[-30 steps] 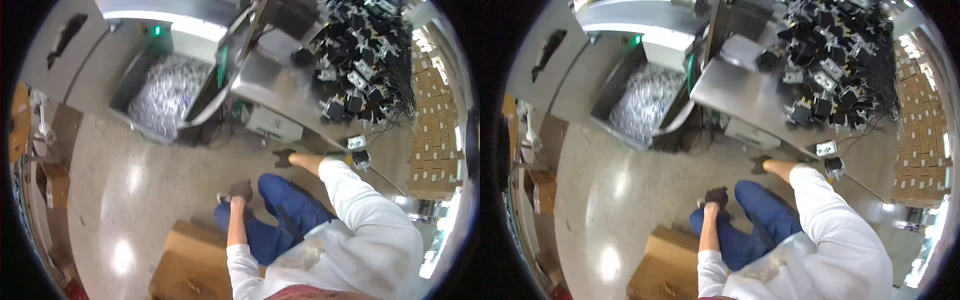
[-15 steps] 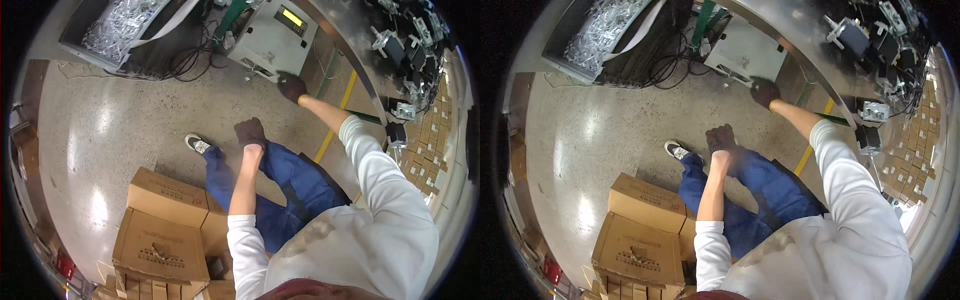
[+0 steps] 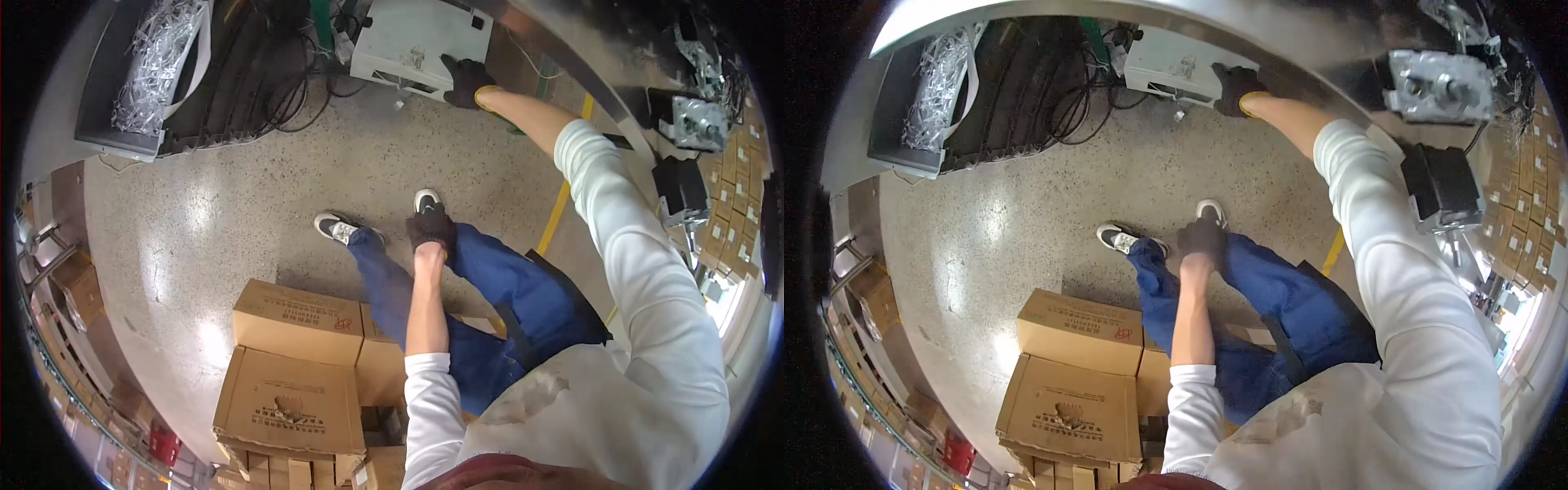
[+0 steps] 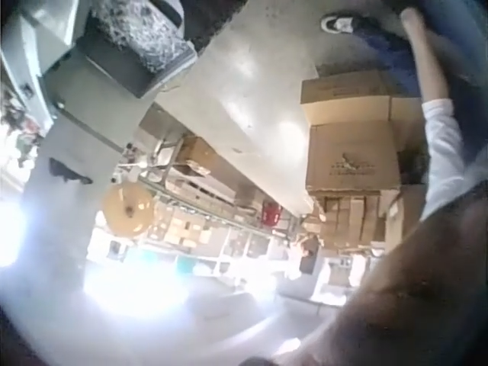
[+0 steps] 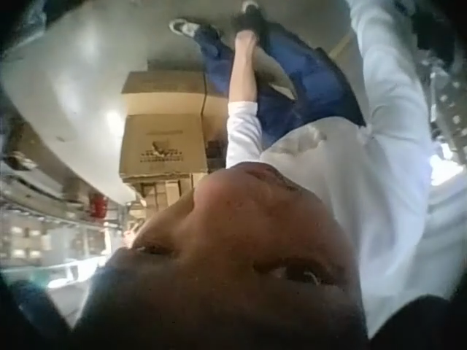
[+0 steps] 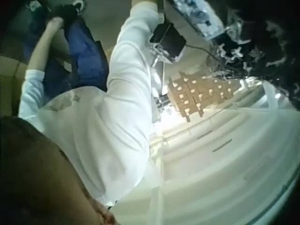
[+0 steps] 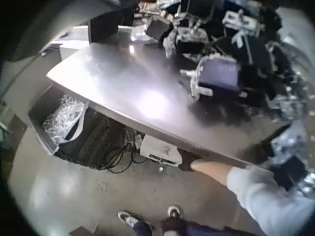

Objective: The person operates a control panel and then wraps wires around electrical components using a rotating machine before placing them onto a conveyor belt.

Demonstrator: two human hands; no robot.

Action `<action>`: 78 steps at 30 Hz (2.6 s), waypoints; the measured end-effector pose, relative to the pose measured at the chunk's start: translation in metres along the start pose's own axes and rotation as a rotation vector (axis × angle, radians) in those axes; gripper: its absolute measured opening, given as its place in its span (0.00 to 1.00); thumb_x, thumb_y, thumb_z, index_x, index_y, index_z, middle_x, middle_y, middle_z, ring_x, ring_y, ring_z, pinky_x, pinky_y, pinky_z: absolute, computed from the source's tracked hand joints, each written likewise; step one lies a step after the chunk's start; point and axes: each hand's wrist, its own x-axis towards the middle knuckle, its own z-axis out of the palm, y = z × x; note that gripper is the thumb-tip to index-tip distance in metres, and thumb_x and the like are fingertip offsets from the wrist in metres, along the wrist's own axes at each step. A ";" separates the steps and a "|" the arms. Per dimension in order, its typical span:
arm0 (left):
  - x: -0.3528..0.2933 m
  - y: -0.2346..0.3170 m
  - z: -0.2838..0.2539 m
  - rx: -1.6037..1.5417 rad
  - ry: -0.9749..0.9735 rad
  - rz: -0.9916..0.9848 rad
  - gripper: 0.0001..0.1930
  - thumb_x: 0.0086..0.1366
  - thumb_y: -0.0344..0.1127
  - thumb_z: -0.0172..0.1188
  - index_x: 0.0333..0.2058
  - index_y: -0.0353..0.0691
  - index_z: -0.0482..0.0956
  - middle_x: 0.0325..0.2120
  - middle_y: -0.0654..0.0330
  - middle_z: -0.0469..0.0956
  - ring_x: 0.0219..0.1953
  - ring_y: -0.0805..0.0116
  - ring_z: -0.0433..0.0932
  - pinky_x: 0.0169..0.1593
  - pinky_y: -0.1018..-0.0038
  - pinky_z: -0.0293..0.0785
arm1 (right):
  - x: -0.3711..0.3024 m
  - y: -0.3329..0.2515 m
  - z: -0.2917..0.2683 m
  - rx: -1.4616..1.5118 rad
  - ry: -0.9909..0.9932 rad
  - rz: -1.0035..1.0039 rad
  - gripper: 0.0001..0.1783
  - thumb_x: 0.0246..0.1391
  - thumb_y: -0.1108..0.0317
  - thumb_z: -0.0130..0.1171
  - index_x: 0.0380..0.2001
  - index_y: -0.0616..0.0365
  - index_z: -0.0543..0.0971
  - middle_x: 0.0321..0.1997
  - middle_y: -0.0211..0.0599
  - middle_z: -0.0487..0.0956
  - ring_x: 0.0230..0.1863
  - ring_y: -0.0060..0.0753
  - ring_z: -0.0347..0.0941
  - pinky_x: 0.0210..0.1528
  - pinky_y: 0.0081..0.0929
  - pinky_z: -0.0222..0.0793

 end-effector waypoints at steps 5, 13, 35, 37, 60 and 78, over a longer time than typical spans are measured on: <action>-0.004 0.006 0.026 -0.074 0.081 0.049 0.15 0.67 0.45 0.53 0.48 0.48 0.80 0.39 0.52 0.86 0.42 0.52 0.86 0.42 0.53 0.79 | -0.001 0.004 0.003 -0.051 0.013 0.010 0.57 0.46 0.48 0.67 0.76 0.44 0.50 0.63 0.58 0.70 0.63 0.62 0.66 0.65 0.51 0.65; -0.020 -0.051 0.138 -0.155 0.813 0.300 0.19 0.68 0.49 0.53 0.51 0.48 0.77 0.38 0.48 0.85 0.41 0.49 0.85 0.43 0.53 0.80 | 0.006 -0.008 -0.004 -0.053 -0.005 0.005 0.55 0.47 0.50 0.66 0.76 0.44 0.51 0.62 0.57 0.72 0.62 0.61 0.69 0.64 0.51 0.67; 0.000 -0.006 0.003 0.109 0.156 0.007 0.14 0.66 0.42 0.54 0.46 0.45 0.82 0.41 0.54 0.85 0.44 0.55 0.84 0.47 0.55 0.74 | 0.008 0.010 0.006 -0.011 0.134 -0.025 0.53 0.47 0.55 0.65 0.75 0.41 0.53 0.59 0.54 0.74 0.60 0.62 0.70 0.60 0.54 0.70; 0.009 -0.021 0.001 0.198 0.024 0.070 0.16 0.66 0.42 0.54 0.48 0.45 0.80 0.41 0.55 0.85 0.43 0.55 0.83 0.47 0.56 0.74 | 0.007 -0.002 -0.003 -0.028 0.055 -0.006 0.52 0.48 0.55 0.65 0.75 0.41 0.53 0.58 0.56 0.75 0.58 0.61 0.72 0.60 0.52 0.71; 0.070 -0.094 -0.072 0.331 0.340 0.212 0.08 0.63 0.34 0.58 0.41 0.45 0.78 0.35 0.54 0.84 0.43 0.56 0.83 0.48 0.60 0.75 | 0.076 0.064 -0.015 0.315 0.177 0.088 0.40 0.62 0.47 0.54 0.75 0.35 0.55 0.69 0.51 0.71 0.64 0.53 0.72 0.64 0.42 0.68; 0.142 -0.133 -0.103 0.425 0.428 0.257 0.14 0.66 0.45 0.56 0.43 0.43 0.78 0.37 0.54 0.83 0.43 0.54 0.82 0.48 0.59 0.71 | 0.162 0.147 -0.057 0.830 0.113 0.426 0.45 0.61 0.54 0.60 0.76 0.25 0.50 0.25 0.32 0.76 0.17 0.28 0.66 0.17 0.35 0.66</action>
